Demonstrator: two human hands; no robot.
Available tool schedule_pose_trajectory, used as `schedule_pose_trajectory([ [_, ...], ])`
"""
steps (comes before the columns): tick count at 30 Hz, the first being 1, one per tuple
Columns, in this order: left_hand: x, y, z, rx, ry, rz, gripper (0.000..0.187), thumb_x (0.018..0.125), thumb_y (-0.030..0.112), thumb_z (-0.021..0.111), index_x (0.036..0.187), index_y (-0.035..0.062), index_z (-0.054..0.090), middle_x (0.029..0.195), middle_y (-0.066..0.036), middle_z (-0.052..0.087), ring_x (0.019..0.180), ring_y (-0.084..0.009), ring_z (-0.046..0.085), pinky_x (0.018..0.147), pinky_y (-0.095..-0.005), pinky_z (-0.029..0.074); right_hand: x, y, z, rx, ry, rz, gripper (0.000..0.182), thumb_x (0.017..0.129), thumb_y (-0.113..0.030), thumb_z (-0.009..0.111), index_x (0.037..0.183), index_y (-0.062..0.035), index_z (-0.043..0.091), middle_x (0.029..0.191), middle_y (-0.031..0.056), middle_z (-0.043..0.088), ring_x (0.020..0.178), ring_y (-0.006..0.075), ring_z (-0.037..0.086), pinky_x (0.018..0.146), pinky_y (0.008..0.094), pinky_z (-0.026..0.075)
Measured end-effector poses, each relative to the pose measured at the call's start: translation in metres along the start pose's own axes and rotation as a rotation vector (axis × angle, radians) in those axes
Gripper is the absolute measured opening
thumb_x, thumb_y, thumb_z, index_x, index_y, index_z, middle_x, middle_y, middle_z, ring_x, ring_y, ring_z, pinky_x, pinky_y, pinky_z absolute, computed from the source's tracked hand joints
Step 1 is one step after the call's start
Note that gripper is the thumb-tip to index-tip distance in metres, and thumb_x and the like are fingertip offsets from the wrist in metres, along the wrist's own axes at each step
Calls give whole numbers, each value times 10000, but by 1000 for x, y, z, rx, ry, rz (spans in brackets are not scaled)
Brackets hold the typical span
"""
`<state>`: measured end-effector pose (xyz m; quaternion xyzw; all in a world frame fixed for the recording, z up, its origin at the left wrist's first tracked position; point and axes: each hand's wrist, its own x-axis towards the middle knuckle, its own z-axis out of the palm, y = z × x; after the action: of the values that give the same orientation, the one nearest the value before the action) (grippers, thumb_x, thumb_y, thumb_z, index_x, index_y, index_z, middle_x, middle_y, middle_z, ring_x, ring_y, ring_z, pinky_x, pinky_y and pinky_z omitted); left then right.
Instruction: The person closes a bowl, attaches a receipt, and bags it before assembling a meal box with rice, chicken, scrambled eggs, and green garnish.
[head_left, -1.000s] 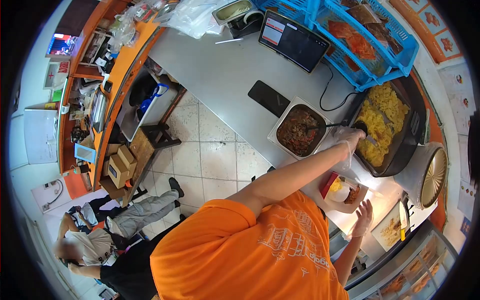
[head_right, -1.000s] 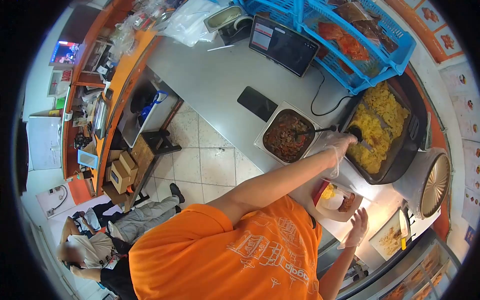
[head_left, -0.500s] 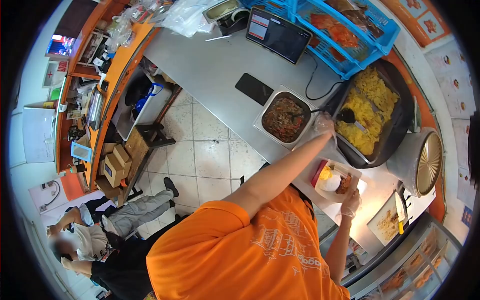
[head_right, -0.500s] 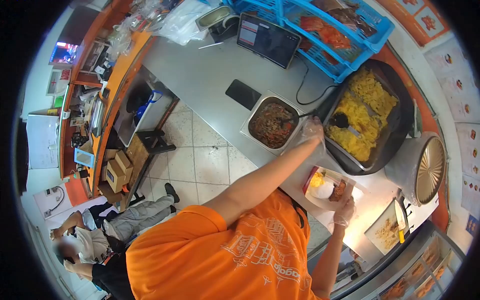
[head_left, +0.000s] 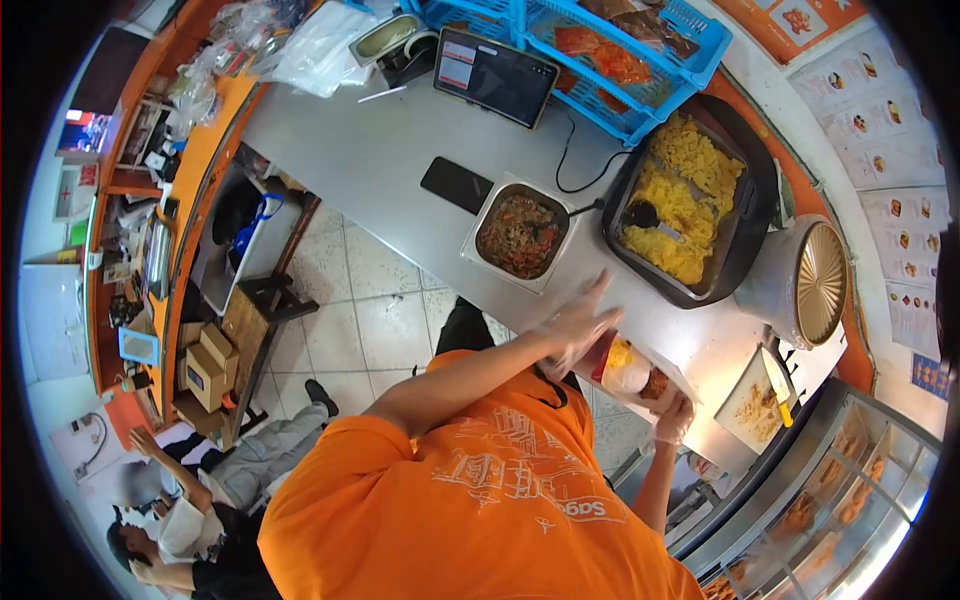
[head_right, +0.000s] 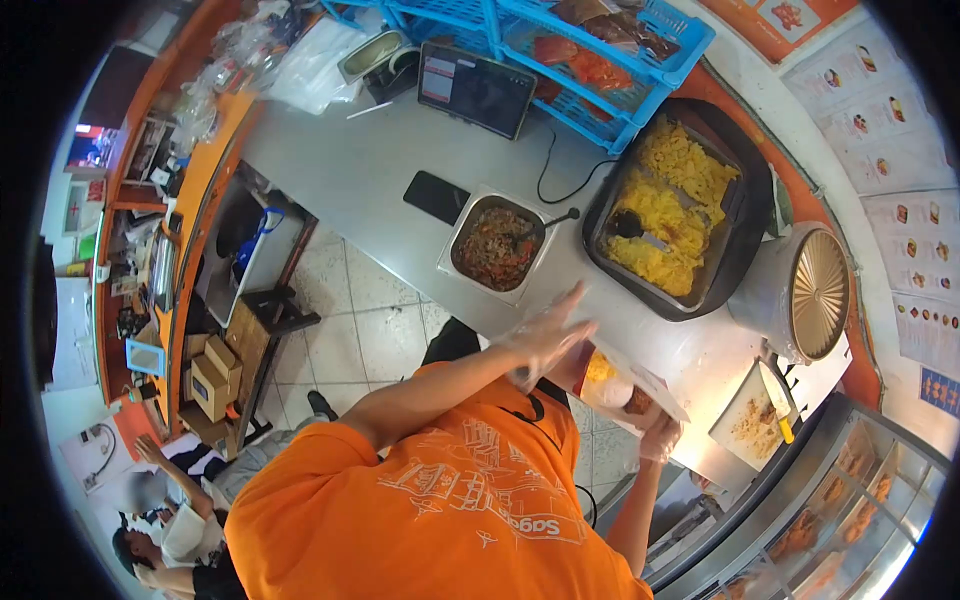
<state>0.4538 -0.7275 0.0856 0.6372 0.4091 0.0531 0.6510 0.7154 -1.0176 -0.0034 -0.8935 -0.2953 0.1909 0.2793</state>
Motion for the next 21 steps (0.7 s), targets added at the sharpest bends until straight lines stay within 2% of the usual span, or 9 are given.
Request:
schedule_pose_trajectory([
  [1, -22, 8, -15, -81, -113, -75, 912, 938, 366, 619, 1573, 36, 54, 1605, -273, 142, 1485, -356, 197, 1182, -411, 259, -5, -19, -11, 98, -35, 29, 345, 1025, -216, 484, 1139, 76, 627, 1086, 274, 666, 1021, 398, 635, 882, 453, 476],
  [6, -85, -20, -66, -479, -492, -101, 942, 922, 301, 678, 1586, 94, 42, 1613, -242, 146, 1464, -362, 253, 1134, -393, 355, -32, -162, -37, 19, -36, -7, 294, 1009, -150, 502, 1132, 90, 619, 1008, 244, 668, 935, 359, 629, 829, 420, 474],
  [8, -98, -19, -100, -640, -430, -72, 968, 859, 36, 702, 1590, 176, 84, 1591, -162, 228, 1424, -307, 333, 1122, -382, 377, -40, -257, -20, -22, -145, -55, 300, 1002, -147, 509, 1158, 93, 600, 984, 255, 655, 901, 343, 624, 809, 411, 471],
  [9, -106, -12, -125, -702, -361, 36, 848, 907, 81, 664, 1575, 127, 144, 1553, -135, 312, 1417, -267, 353, 1132, -387, 375, -45, -287, 1, -70, -79, -94, 260, 1013, -161, 505, 1087, 62, 616, 881, 163, 654, 769, 216, 567, 739, 366, 463],
  [10, -111, -13, -151, -692, -373, 32, 848, 907, 81, 664, 1575, 127, 144, 1553, -135, 312, 1417, -267, 353, 1132, -387, 375, -47, -331, 18, 49, -179, -54, 271, 1013, -164, 515, 1123, 64, 611, 912, 162, 670, 808, 194, 597, 754, 348, 478],
  [11, -114, -15, -182, -807, -242, 60, 801, 925, 110, 654, 1566, 112, 173, 1529, -126, 351, 1395, -248, 381, 1126, -391, 386, -47, -359, 45, 124, -193, -62, 319, 996, -172, 534, 1172, 86, 595, 849, 223, 666, 748, 316, 629, 713, 387, 489],
  [12, -116, -17, -211, -927, -112, 85, 756, 943, 139, 644, 1556, 97, 203, 1506, -117, 389, 1374, -229, 409, 1120, -394, 396, -48, -384, 72, 88, -207, -46, 325, 1014, -179, 535, 1209, 75, 590, 983, 164, 701, 900, 164, 636, 804, 314, 506],
  [17, -98, -69, -356, -620, 318, -41, 669, 982, 353, 596, 1521, 82, 308, 1393, -102, 517, 1248, -197, 515, 1052, -341, 428, -23, -486, 226, 92, -196, -409, 279, 975, -203, 542, 1135, 6, 636, 933, 223, 683, 863, 360, 672, 751, 420, 518],
  [21, -38, -145, -441, -339, 343, -64, 659, 1003, 516, 490, 1464, 54, 402, 1329, -104, 572, 1182, -177, 552, 973, -315, 460, 1, -531, 313, 77, -322, -301, 336, 972, -228, 504, 1240, -44, 589, 1035, 265, 678, 997, 469, 627, 874, 484, 511],
])
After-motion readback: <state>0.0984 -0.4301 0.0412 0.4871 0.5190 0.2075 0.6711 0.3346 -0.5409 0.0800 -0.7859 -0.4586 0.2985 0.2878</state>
